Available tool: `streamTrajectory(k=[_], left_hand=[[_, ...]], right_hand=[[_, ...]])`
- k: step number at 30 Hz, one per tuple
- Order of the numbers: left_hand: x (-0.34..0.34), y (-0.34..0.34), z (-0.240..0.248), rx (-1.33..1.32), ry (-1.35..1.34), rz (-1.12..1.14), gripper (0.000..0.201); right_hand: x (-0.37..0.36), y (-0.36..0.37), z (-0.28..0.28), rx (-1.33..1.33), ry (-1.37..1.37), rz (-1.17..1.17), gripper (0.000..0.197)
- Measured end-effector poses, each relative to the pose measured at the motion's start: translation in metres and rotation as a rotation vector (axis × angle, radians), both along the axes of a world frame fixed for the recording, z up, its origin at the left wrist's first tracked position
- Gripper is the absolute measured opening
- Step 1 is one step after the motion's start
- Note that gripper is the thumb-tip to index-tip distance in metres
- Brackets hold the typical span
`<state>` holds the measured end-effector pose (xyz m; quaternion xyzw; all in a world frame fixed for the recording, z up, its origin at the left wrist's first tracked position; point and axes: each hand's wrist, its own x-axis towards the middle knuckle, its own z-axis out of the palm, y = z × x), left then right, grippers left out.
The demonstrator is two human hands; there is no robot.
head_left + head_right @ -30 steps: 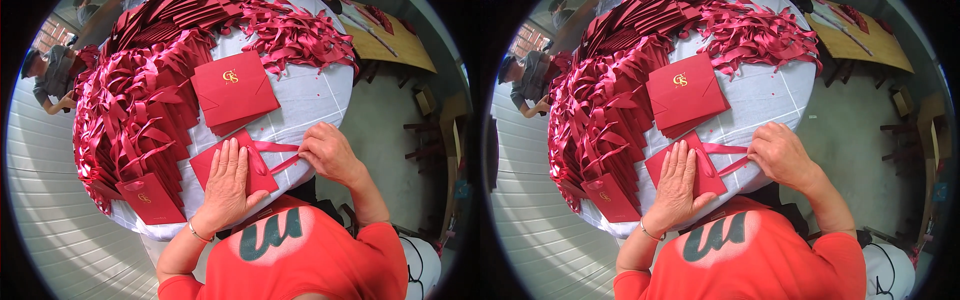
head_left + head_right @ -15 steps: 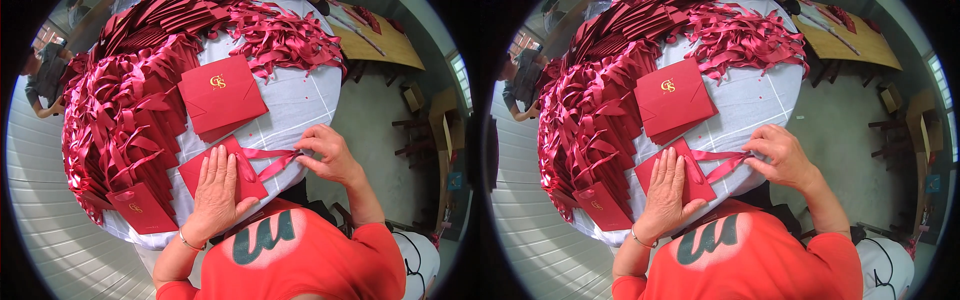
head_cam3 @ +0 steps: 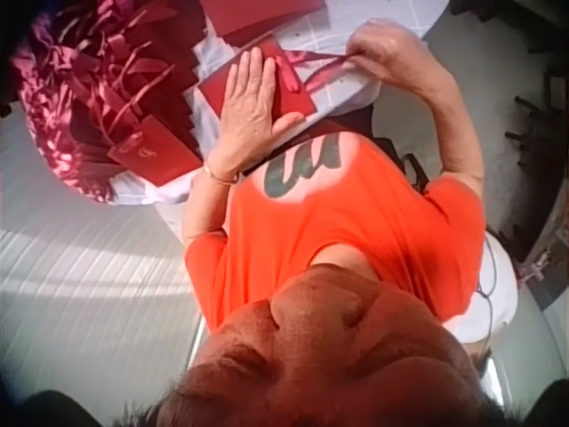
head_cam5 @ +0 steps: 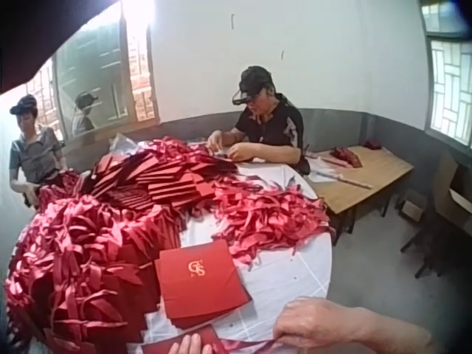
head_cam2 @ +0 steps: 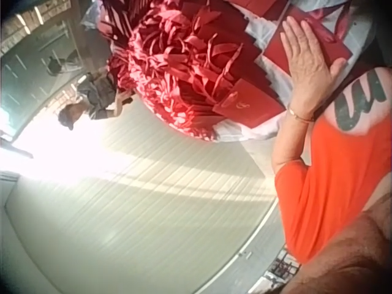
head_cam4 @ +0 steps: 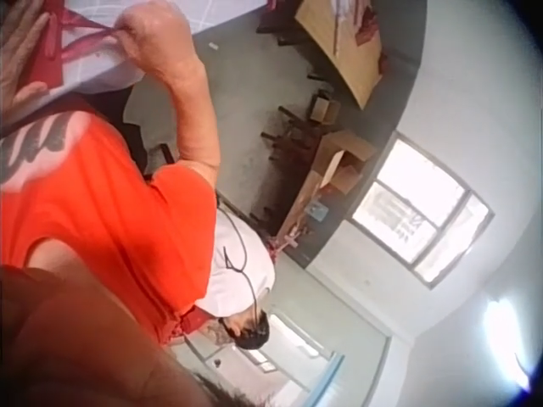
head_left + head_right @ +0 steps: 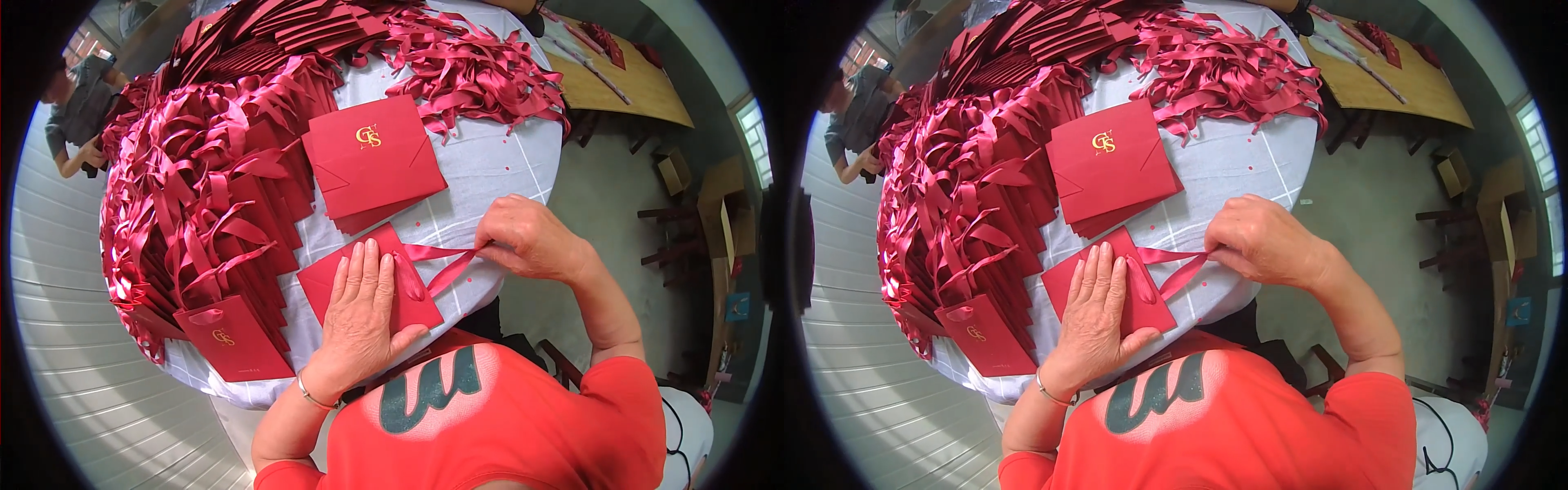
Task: The person ties red ribbons onto small red gift bags by hand.
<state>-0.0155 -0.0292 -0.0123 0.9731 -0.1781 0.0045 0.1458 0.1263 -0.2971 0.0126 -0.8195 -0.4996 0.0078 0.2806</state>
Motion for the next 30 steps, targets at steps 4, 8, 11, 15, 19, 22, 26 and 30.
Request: streamTrajectory(k=[4,8,11,15,19,22,26,30], left_hand=[[0.000,0.000,-0.001,0.000,-0.007,-0.003,0.106],[0.000,0.000,0.001,-0.008,-0.005,-0.008,0.105],[0.000,0.000,0.000,-0.011,-0.002,-0.007,0.105],[0.000,0.000,0.000,-0.003,-0.023,-0.002,0.102],[0.001,-0.001,0.001,0.006,-0.022,0.003,0.100],[0.001,-0.001,0.001,0.005,-0.022,0.002,0.100],[0.001,-0.001,0.001,-0.004,-0.015,-0.001,0.100],[0.001,-0.001,0.000,-0.016,-0.023,0.003,0.099]], right_hand=[[0.018,-0.003,-0.001,0.046,0.117,0.053,0.017],[0.029,-0.007,-0.016,0.059,0.086,0.141,0.017],[0.030,-0.011,-0.020,0.088,0.028,0.128,0.018],[0.031,-0.016,-0.022,0.079,0.074,0.105,0.021],[0.032,-0.026,-0.022,0.158,0.196,-0.016,0.022],[0.032,-0.033,-0.019,0.188,0.220,-0.138,0.020],[0.025,-0.034,-0.020,0.223,0.188,-0.177,0.023],[0.018,-0.018,-0.021,0.202,0.119,-0.057,0.022]])
